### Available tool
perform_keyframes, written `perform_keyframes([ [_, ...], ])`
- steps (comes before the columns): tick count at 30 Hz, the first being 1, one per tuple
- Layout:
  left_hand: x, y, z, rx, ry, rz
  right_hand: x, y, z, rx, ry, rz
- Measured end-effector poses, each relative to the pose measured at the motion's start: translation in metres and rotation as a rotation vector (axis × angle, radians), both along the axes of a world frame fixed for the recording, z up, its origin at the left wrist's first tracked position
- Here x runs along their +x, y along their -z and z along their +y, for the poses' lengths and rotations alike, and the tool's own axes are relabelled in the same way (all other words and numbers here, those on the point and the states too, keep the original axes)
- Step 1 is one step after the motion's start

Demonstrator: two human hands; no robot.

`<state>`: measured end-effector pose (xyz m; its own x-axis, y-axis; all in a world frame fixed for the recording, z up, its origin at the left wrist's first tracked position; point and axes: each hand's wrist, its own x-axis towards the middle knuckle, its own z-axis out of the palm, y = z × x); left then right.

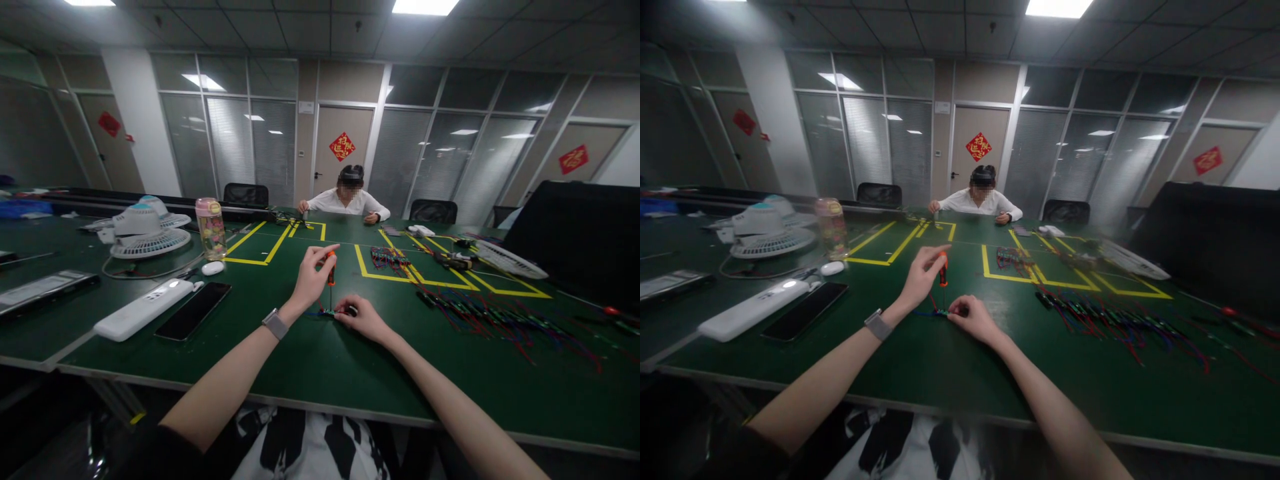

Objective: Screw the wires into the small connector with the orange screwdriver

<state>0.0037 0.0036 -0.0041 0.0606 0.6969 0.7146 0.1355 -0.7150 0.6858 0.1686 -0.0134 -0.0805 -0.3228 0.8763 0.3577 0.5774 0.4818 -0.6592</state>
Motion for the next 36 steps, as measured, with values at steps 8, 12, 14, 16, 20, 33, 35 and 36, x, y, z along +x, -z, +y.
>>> perform_keyframes([
  [8, -0.0001, -0.0001, 0.0012, -0.007, 0.012, -0.032, 0.0009, -0.0006, -0.001, -0.001, -0.026, 0.0],
  [12, -0.0008, -0.0013, 0.0021, -0.054, 0.1, -0.043, 0.0017, 0.0008, 0.0007, -0.006, -0.028, 0.006],
  [14, -0.0011, -0.0016, 0.0024, -0.066, 0.109, -0.055, 0.0019, 0.0008, 0.0011, -0.007, -0.029, 0.002],
  [16, -0.0013, -0.0015, 0.0025, -0.045, 0.058, -0.043, 0.002, 0.0007, 0.0012, -0.004, -0.031, 0.003],
  [20, -0.0006, 0.0, 0.0032, -0.046, 0.084, -0.025, 0.0018, 0.0013, 0.001, -0.013, -0.031, 0.016],
  [33, -0.0017, -0.0019, 0.0026, -0.07, 0.155, -0.031, 0.001, -0.0016, -0.0016, 0.004, -0.003, -0.026],
  [35, -0.0015, -0.0016, 0.0026, -0.06, 0.127, -0.029, 0.0009, -0.0012, -0.0016, 0.007, -0.002, -0.026],
  [36, -0.0013, -0.0014, 0.0025, -0.046, 0.095, -0.02, 0.0008, -0.001, -0.0017, 0.011, -0.001, -0.027],
])
